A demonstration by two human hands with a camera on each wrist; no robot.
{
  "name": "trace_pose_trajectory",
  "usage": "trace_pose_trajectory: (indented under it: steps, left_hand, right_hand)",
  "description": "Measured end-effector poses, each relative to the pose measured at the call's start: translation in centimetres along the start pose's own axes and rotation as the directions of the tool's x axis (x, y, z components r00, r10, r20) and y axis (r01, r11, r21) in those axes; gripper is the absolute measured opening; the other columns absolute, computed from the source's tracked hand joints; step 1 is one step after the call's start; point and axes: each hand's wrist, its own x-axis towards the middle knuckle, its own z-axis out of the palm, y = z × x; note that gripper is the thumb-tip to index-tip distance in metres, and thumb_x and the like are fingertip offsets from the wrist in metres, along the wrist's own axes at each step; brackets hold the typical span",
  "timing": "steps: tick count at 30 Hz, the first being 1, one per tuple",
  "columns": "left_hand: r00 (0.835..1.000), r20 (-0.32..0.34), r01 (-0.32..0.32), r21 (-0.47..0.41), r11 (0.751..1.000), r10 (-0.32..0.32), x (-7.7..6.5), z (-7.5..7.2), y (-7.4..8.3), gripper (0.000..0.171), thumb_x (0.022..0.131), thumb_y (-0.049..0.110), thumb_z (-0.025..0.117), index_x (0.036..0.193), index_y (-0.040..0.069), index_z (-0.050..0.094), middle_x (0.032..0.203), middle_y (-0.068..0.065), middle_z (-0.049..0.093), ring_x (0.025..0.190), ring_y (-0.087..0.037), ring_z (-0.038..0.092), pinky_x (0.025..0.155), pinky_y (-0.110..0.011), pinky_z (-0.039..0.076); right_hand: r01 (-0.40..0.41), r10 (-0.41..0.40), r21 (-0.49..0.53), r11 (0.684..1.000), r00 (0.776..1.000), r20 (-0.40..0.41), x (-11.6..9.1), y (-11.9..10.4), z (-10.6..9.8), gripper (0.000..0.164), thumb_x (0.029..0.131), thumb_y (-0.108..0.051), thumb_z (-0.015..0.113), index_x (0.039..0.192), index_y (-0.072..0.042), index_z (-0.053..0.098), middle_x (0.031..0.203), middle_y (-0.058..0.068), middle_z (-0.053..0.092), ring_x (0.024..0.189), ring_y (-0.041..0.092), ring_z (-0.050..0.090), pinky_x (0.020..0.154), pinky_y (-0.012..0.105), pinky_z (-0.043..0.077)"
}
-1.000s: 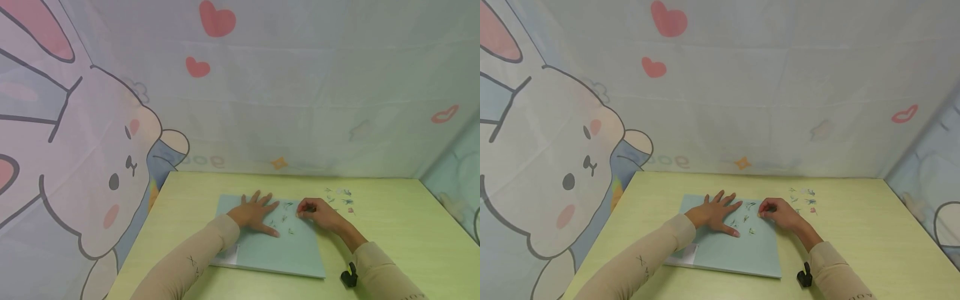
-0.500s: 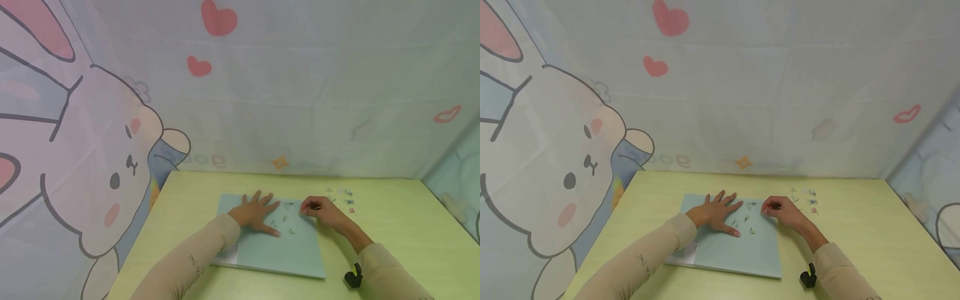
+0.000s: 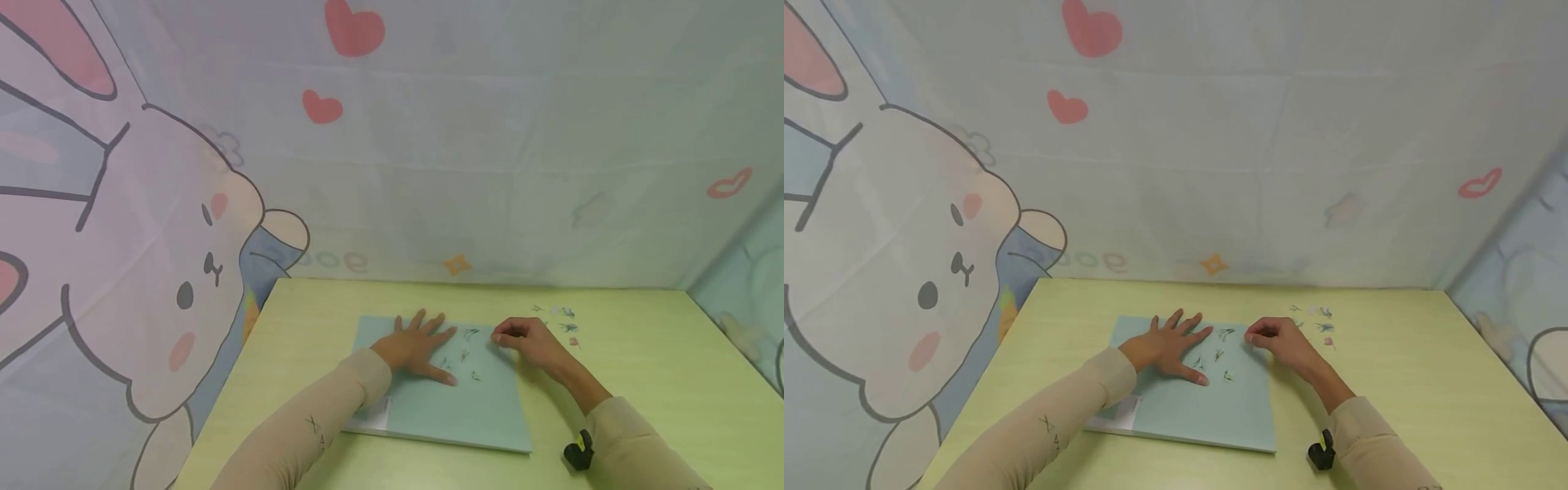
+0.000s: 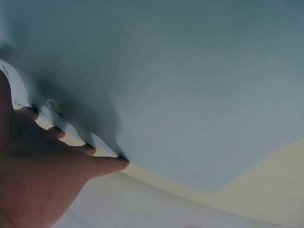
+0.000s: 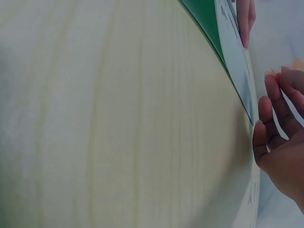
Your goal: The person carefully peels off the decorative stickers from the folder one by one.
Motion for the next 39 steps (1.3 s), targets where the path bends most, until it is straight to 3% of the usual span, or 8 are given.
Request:
trace_pose_trajectory:
  steps: [10, 17, 23, 29, 39]
  left_hand:
    - [1.0, 0.007, -0.008, -0.006, 1.0, 0.008, -0.3, -0.3, -0.1, 0.11, 0.086, 0.087, 0.059, 0.172, 0.036, 0.013, 0.179, 0.001, -0.001, 0.163, -0.039, -0.004, 0.121, -0.076, 0.01]
    - [1.0, -0.003, -0.009, -0.011, 1.0, 0.009, 0.1, 0.1, -0.3, 0.111, 0.085, 0.088, 0.059, 0.172, 0.036, 0.013, 0.179, 0.002, -0.001, 0.163, -0.039, -0.004, 0.121, -0.076, 0.009]
    - [1.0, -0.011, -0.011, -0.015, 1.0, 0.01, -0.1, 0.1, -0.3, 0.11, 0.085, 0.087, 0.06, 0.172, 0.037, 0.013, 0.179, 0.002, 0.0, 0.163, -0.039, -0.004, 0.121, -0.076, 0.009]
    - [1.0, -0.009, -0.006, -0.005, 1.0, 0.006, -0.3, -0.1, -0.3, 0.11, 0.086, 0.087, 0.059, 0.172, 0.037, 0.014, 0.179, 0.001, 0.001, 0.163, -0.039, -0.003, 0.121, -0.076, 0.01]
    - [1.0, -0.005, -0.011, -0.006, 1.0, 0.011, -0.2, 0.0, -0.2, 0.11, 0.085, 0.086, 0.06, 0.171, 0.036, 0.014, 0.179, 0.002, 0.001, 0.163, -0.039, -0.003, 0.12, -0.077, 0.012]
  right_hand:
    - [0.017, -0.02, -0.038, 0.999, 0.996, -0.085, -0.7, 0.2, -1.5, 0.02, 0.104, -0.017, 0.072, 0.116, -0.001, 0.071, 0.109, 0.015, 0.074, 0.098, 0.034, 0.069, 0.077, 0.037, 0.057]
    - [-0.001, -0.022, -0.114, 0.993, 0.98, -0.199, -0.9, 1.6, -4.7, 0.027, 0.105, -0.019, 0.07, 0.124, 0.0, 0.07, 0.114, 0.018, 0.075, 0.102, 0.033, 0.07, 0.075, 0.03, 0.056]
    - [-0.077, 0.02, -0.179, 0.981, 0.953, -0.301, -1.9, 3.1, -7.9, 0.037, 0.108, -0.022, 0.065, 0.136, 0.002, 0.064, 0.117, 0.02, 0.072, 0.096, 0.016, 0.07, 0.072, 0.028, 0.058]
    - [-0.162, 0.063, -0.228, 0.96, 0.918, -0.391, -2.4, 5.0, -10.3, 0.043, 0.109, -0.028, 0.063, 0.138, 0.004, 0.06, 0.117, 0.019, 0.075, 0.089, -0.012, 0.055, 0.074, 0.016, 0.049]
    - [-0.296, 0.181, -0.159, 0.942, 0.846, -0.501, -2.4, 7.5, -12.6, 0.045, 0.105, -0.036, 0.069, 0.127, 0.003, 0.071, 0.101, -0.001, 0.076, 0.081, -0.001, 0.058, 0.064, 0.023, 0.053]
